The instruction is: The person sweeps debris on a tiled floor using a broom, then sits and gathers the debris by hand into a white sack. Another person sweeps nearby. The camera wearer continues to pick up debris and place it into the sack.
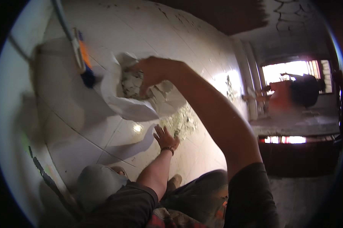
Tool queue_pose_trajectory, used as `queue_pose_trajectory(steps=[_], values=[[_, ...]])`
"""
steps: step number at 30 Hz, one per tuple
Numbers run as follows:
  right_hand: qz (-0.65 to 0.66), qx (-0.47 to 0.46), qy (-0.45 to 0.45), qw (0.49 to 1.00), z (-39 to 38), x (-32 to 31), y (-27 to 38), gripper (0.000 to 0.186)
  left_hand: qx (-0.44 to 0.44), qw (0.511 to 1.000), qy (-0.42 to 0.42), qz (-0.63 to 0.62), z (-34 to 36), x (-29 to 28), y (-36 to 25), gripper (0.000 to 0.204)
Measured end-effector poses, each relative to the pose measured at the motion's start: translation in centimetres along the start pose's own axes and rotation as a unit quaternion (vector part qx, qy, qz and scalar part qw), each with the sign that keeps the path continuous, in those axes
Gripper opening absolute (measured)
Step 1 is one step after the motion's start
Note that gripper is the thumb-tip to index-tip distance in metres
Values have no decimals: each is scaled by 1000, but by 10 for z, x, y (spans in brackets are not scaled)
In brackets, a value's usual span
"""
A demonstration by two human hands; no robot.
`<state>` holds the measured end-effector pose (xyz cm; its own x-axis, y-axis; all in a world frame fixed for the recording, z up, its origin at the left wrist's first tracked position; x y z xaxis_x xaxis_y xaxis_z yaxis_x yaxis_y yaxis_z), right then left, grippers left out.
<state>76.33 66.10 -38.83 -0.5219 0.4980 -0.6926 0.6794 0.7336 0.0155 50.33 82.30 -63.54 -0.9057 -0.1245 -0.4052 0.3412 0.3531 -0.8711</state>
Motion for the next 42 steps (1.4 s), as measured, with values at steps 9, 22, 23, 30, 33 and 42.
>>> queue_pose_trajectory(steps=[9,22,23,30,33,42], values=[[255,-3,-323,911,-141,40,-102,42,57,996,39,51,-11,11,7,98],[447,461,-306,703,-152,558,-235,103,213,917,130,312,-3,3,43,137],[412,449,-353,710,-136,560,-250,101,224,913,113,321,3,3,42,138],[377,296,-454,751,-45,466,-343,86,241,896,58,369,64,12,29,140],[407,138,-438,790,-29,446,-340,84,335,874,103,336,95,12,23,136],[416,239,-419,770,-133,548,-233,77,299,899,27,318,176,-41,13,107]])
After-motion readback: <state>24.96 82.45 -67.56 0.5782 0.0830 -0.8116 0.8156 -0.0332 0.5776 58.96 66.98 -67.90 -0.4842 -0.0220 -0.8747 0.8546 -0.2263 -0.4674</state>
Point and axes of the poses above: each hand's wrist, its own z-axis towards the middle knuckle, its own x-axis out of the palm, y = z × x, the point moved 1 cm from there along z, towards the middle knuckle, and after that the axes turned 14 degrees about x, right-handed, at the moved point
